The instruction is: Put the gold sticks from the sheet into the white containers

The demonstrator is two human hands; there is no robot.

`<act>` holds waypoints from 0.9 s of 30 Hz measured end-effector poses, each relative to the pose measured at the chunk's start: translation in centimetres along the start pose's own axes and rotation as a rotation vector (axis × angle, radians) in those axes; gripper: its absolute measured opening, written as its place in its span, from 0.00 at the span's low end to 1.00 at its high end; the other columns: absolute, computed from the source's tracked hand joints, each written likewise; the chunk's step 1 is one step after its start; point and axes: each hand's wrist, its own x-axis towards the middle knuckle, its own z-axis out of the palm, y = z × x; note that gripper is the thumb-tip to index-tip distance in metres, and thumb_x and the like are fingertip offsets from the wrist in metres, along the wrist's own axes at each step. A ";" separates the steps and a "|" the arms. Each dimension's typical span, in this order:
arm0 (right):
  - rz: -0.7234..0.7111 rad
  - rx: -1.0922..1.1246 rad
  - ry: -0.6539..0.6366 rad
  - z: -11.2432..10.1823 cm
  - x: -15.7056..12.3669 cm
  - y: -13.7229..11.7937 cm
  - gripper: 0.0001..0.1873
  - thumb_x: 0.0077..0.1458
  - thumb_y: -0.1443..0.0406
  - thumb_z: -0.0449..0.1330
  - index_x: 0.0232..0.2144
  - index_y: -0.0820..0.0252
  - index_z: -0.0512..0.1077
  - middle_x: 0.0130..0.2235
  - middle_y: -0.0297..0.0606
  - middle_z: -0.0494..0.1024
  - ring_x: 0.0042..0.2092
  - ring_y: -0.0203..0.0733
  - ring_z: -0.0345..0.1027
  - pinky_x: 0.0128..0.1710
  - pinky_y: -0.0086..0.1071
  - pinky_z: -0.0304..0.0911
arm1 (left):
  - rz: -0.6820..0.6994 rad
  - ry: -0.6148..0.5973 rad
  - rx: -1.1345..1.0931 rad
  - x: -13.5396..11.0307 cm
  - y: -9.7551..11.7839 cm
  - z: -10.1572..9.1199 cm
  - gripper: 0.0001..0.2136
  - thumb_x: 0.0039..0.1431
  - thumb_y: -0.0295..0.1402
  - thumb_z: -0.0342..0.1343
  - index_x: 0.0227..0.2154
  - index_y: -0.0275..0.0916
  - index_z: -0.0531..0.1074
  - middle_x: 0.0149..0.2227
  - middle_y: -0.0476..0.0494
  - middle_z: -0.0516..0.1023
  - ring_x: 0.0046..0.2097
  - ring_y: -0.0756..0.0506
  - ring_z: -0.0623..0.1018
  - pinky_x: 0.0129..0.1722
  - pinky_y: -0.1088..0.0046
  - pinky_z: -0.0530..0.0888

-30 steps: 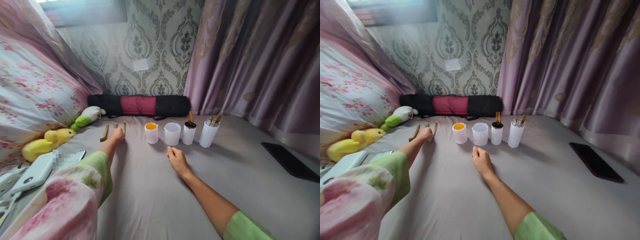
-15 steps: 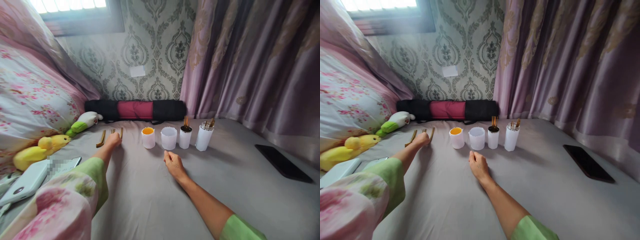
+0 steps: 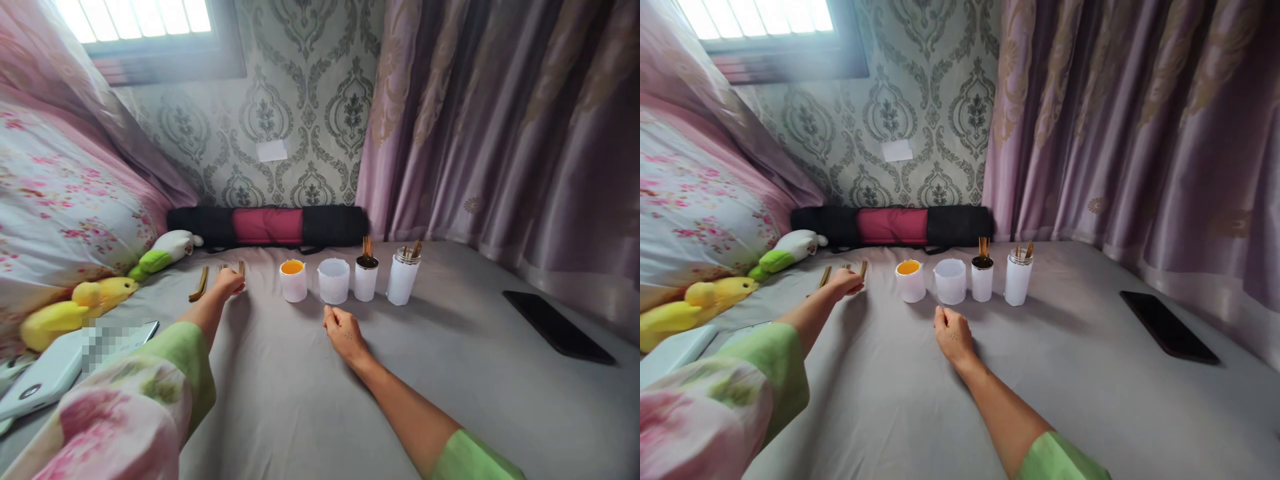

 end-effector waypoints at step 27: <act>-0.019 0.032 -0.004 -0.1 -0.1 0.0 0.24 0.54 0.53 0.43 0.16 0.61 0.63 0.16 0.31 0.63 0.21 0.31 0.55 0.22 0.25 0.47 | -0.178 -0.245 -1.121 -8.4 -0.4 4.0 0.07 0.51 0.16 0.48 0.31 0.29 0.69 0.25 0.44 0.71 0.22 0.56 0.70 0.20 0.86 0.70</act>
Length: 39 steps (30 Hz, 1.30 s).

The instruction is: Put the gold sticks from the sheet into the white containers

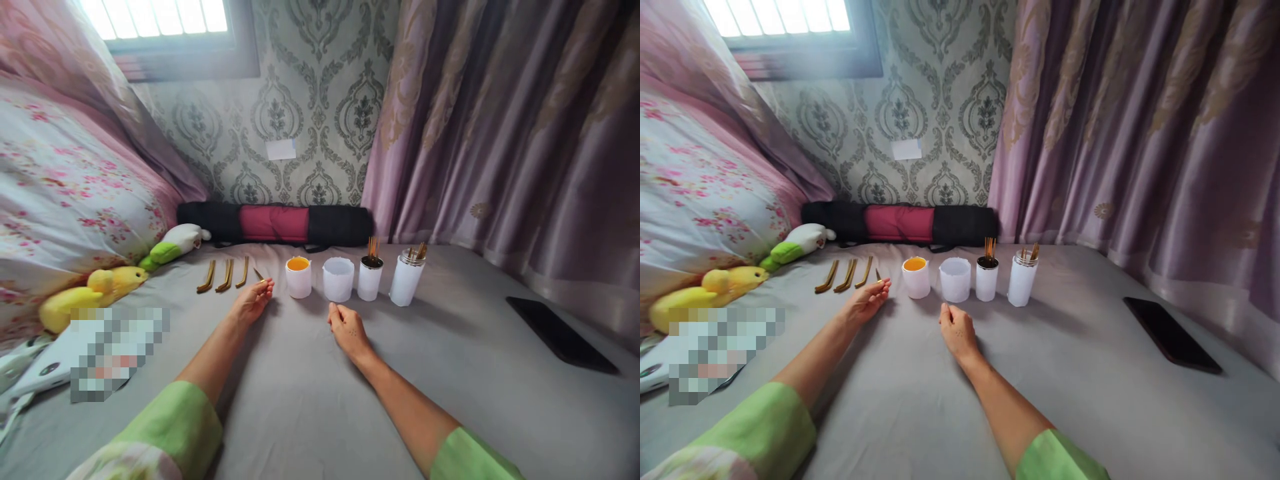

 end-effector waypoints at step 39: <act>0.029 0.118 -0.091 -0.2 -0.2 0.2 0.25 0.53 0.49 0.43 0.19 0.62 0.63 0.17 0.32 0.63 0.19 0.30 0.56 0.20 0.23 0.52 | 0.135 -0.264 0.187 -6.8 -5.4 0.9 0.14 0.46 0.32 0.58 0.37 0.32 0.70 0.30 0.41 0.75 0.24 0.54 0.70 0.23 0.80 0.66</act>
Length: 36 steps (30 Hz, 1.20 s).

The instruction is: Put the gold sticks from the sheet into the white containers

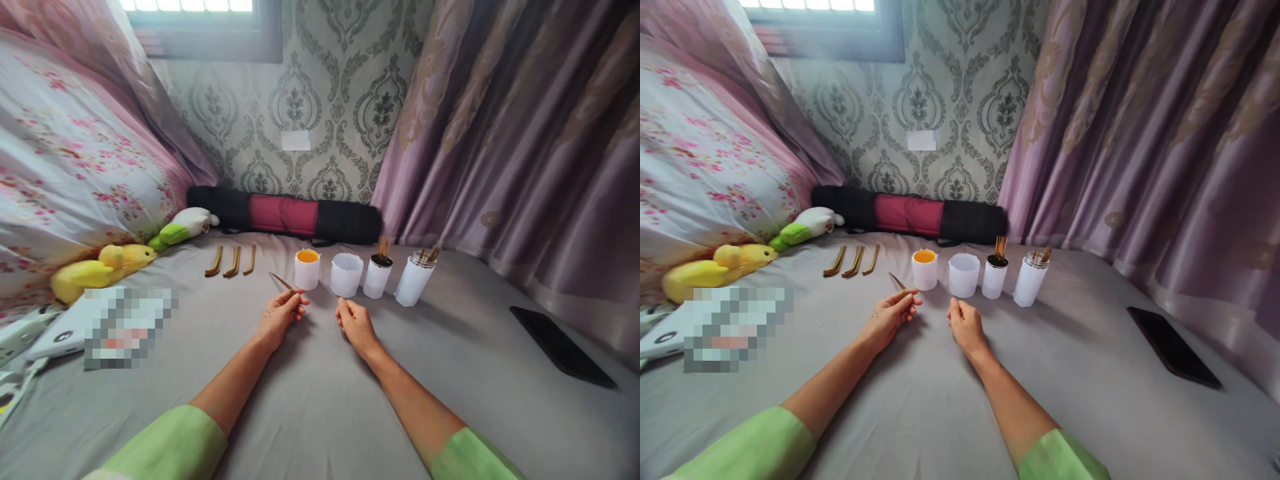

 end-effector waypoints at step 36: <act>0.069 0.130 -0.034 -0.1 -0.2 -0.5 0.24 0.51 0.47 0.46 0.20 0.61 0.63 0.17 0.30 0.62 0.16 0.28 0.53 0.16 0.23 0.51 | 0.425 -0.070 0.625 -1.6 -0.4 1.1 0.10 0.50 0.32 0.54 0.36 0.44 0.74 0.27 0.46 0.73 0.29 0.49 0.70 0.32 0.78 0.65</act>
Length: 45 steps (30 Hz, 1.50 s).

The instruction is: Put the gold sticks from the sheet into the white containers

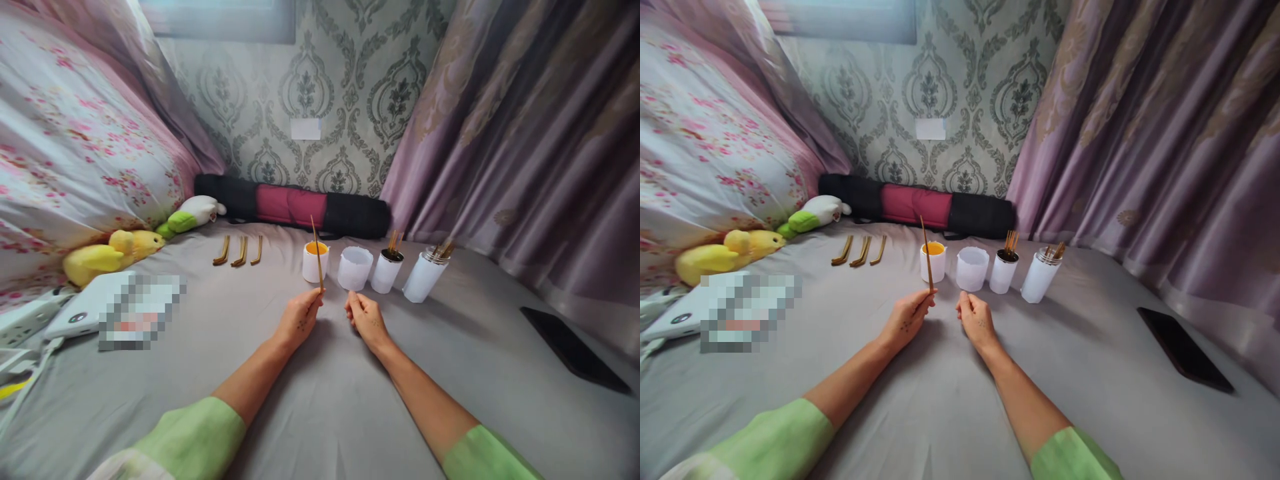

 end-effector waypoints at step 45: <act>-0.111 0.204 -0.005 0.5 -1.3 -2.3 0.16 0.49 0.58 0.55 0.37 0.63 0.66 0.24 0.32 0.66 0.22 0.30 0.57 0.18 0.23 0.55 | 0.266 -0.340 0.907 -0.8 0.6 0.4 0.15 0.60 0.29 0.37 0.45 0.38 0.65 0.38 0.42 0.72 0.40 0.46 0.71 0.37 0.73 0.67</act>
